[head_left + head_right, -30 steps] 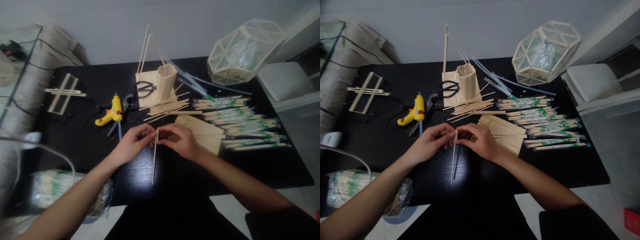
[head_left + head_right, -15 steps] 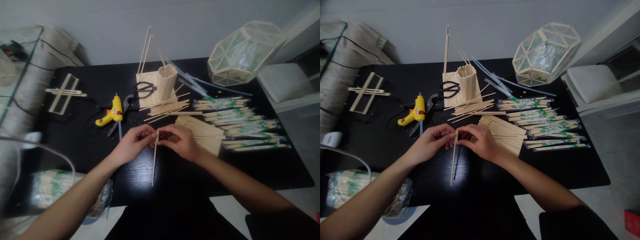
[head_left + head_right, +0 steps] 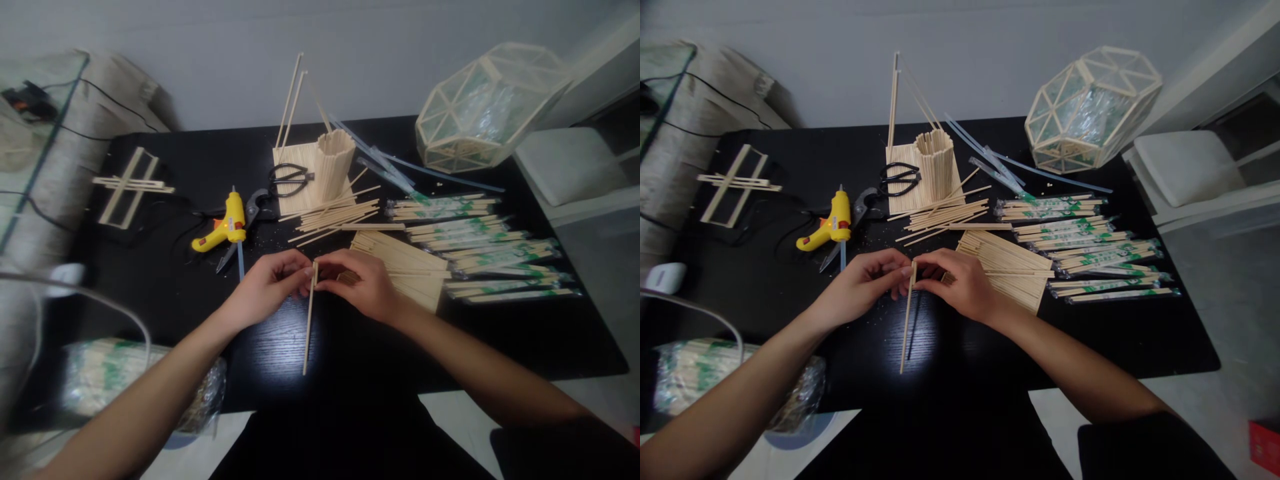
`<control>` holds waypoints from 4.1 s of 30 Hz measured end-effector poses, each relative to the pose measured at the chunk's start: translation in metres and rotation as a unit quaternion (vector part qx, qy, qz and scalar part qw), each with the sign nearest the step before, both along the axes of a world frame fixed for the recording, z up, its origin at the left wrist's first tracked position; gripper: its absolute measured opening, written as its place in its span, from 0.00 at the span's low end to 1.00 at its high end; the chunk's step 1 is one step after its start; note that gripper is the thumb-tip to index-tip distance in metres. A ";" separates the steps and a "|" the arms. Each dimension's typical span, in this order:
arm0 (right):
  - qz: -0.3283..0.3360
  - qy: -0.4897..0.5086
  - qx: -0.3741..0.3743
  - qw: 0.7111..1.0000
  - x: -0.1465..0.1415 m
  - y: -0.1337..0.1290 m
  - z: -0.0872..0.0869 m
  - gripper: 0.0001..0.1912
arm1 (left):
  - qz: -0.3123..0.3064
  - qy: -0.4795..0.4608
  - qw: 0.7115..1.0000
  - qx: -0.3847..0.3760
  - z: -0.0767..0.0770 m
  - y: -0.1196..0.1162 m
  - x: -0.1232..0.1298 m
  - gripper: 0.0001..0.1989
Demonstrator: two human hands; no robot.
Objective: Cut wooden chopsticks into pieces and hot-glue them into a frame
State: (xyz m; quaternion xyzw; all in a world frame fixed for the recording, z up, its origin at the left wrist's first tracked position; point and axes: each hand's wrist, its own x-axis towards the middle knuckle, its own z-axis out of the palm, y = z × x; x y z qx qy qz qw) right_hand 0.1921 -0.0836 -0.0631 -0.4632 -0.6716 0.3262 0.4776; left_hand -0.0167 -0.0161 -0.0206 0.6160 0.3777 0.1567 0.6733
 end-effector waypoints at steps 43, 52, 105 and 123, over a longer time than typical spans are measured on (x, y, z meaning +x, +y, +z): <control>0.121 -0.350 0.092 0.924 -0.016 0.026 0.003 0.08 | -0.097 0.145 0.853 0.491 -0.006 0.030 -0.071 0.10; 0.121 -0.334 0.130 0.926 -0.014 0.018 -0.003 0.12 | -0.135 0.138 0.869 0.456 -0.004 0.022 -0.067 0.08; 0.106 -0.419 0.178 0.884 -0.037 -0.016 0.004 0.18 | -0.211 0.143 0.835 0.488 -0.003 0.020 -0.069 0.12; 0.095 -0.418 0.173 0.887 -0.039 -0.021 0.000 0.20 | -0.213 0.121 0.839 0.486 -0.001 0.020 -0.065 0.14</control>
